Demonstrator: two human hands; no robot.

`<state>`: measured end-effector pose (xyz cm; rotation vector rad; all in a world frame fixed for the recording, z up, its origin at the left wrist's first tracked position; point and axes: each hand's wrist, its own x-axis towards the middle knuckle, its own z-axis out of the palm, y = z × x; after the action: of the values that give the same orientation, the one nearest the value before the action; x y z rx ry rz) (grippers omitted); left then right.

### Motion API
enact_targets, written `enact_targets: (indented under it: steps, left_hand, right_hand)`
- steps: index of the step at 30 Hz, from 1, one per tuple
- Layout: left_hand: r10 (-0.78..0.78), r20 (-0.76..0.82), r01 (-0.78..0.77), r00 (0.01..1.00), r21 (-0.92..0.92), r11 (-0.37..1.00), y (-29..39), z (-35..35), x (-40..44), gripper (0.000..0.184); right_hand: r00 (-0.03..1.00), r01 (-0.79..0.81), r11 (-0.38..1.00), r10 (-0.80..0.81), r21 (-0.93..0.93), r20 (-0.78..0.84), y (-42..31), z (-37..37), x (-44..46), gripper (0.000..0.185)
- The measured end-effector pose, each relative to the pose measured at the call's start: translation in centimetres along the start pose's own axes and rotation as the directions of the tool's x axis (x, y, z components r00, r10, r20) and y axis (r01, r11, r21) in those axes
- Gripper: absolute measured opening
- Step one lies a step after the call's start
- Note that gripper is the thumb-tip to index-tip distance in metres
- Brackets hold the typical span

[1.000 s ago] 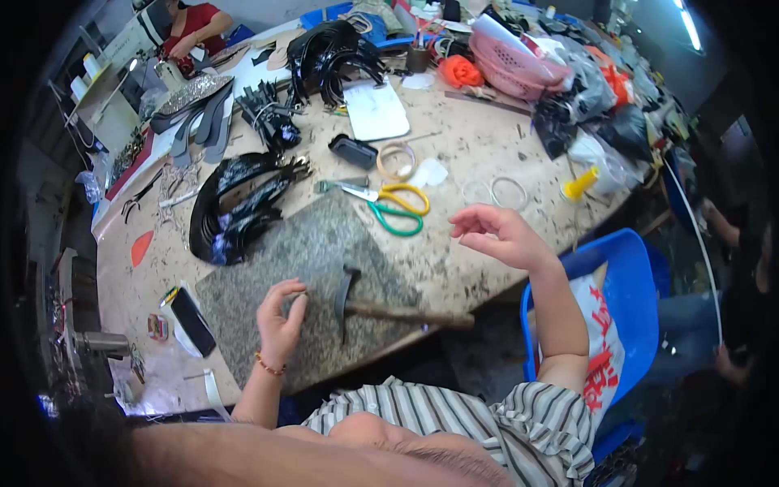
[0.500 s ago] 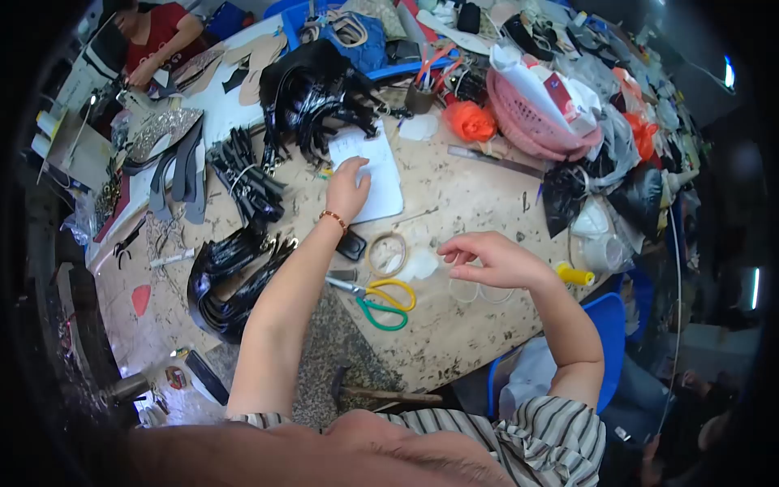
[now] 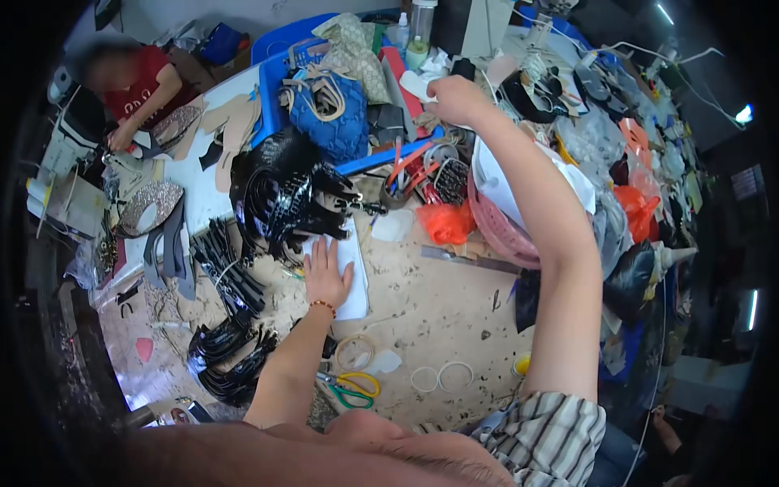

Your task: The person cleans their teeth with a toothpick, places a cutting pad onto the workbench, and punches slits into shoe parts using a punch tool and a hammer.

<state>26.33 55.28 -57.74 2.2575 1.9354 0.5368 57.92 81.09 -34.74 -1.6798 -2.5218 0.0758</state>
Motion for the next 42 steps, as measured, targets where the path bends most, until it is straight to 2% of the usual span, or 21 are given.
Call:
enact_targets:
  steps: [8,11,12,15,16,19,24,27,30,33,34,37,38,42]
  left_hand:
    - [-0.027,0.083,0.03,0.996,-0.034,0.999,-0.1,-0.2,0.5,0.06]
    - [-0.019,0.097,0.022,0.995,-0.031,0.999,-0.2,-0.4,0.5,0.06]
    - [-0.003,0.078,0.005,0.997,-0.021,1.0,-0.3,-0.3,0.5,0.06]
    - [-0.023,0.111,0.028,0.994,-0.038,0.999,-0.1,-0.6,0.9,0.06]
    - [-0.003,0.056,0.005,0.998,-0.032,0.999,0.0,-0.8,1.1,0.056]
    - [0.0,0.061,0.002,0.998,-0.038,0.999,0.2,-1.5,1.6,0.054]
    - [0.005,0.044,-0.003,0.999,-0.028,1.0,0.1,-1.0,1.4,0.053]
    - [0.006,0.043,-0.004,0.999,-0.037,0.999,0.2,-1.1,1.5,0.053]
    - [0.0,0.025,0.001,1.0,-0.041,0.999,0.2,-1.2,1.7,0.053]
    - [0.004,0.028,-0.003,1.0,-0.04,0.999,0.2,-1.3,1.5,0.053]
    - [-0.001,0.036,0.002,0.999,-0.042,0.999,0.3,-1.4,1.5,0.053]
    - [-0.002,0.035,0.003,0.999,-0.051,0.999,0.3,-1.3,1.6,0.053]
    - [-0.003,0.034,0.005,0.999,-0.053,0.999,0.3,-1.3,1.5,0.053]
    - [-0.005,0.03,0.006,1.0,-0.054,0.999,0.2,-1.2,1.5,0.053]
  right_hand:
    - [0.938,-0.342,0.939,0.34,-0.022,-0.069,10.1,7.9,14.5,0.069]
    - [0.896,-0.422,0.905,0.426,0.055,-0.126,11.0,10.0,17.9,0.07]
    - [0.891,-0.426,0.9,0.436,0.098,-0.126,10.6,10.0,18.3,0.072]
    - [0.875,-0.367,0.921,0.39,0.134,-0.285,11.6,12.8,20.6,0.065]
    - [0.866,-0.404,0.905,0.425,0.135,-0.262,12.1,13.4,21.4,0.071]
    - [0.848,-0.347,0.925,0.381,0.156,-0.37,12.7,14.7,22.3,0.072]
    - [0.909,-0.333,0.943,0.321,-0.001,-0.267,13.4,14.6,22.8,0.063]
    - [0.925,-0.348,0.931,0.322,-0.113,-0.203,12.7,13.4,22.2,0.066]
    - [0.946,-0.255,0.964,0.265,0.076,-0.189,14.3,13.7,22.3,0.073]
    - [0.916,-0.173,0.973,0.217,0.155,-0.339,15.3,13.5,22.3,0.081]
    - [0.875,-0.283,0.943,0.328,0.173,-0.357,15.4,13.2,22.6,0.082]
    - [0.825,-0.332,0.924,0.382,0.189,-0.417,15.2,12.3,21.9,0.071]
    - [0.829,-0.318,0.928,0.371,0.191,-0.419,15.9,12.6,22.0,0.046]
    - [0.795,-0.361,0.896,0.44,0.258,-0.418,17.1,13.8,22.3,0.024]
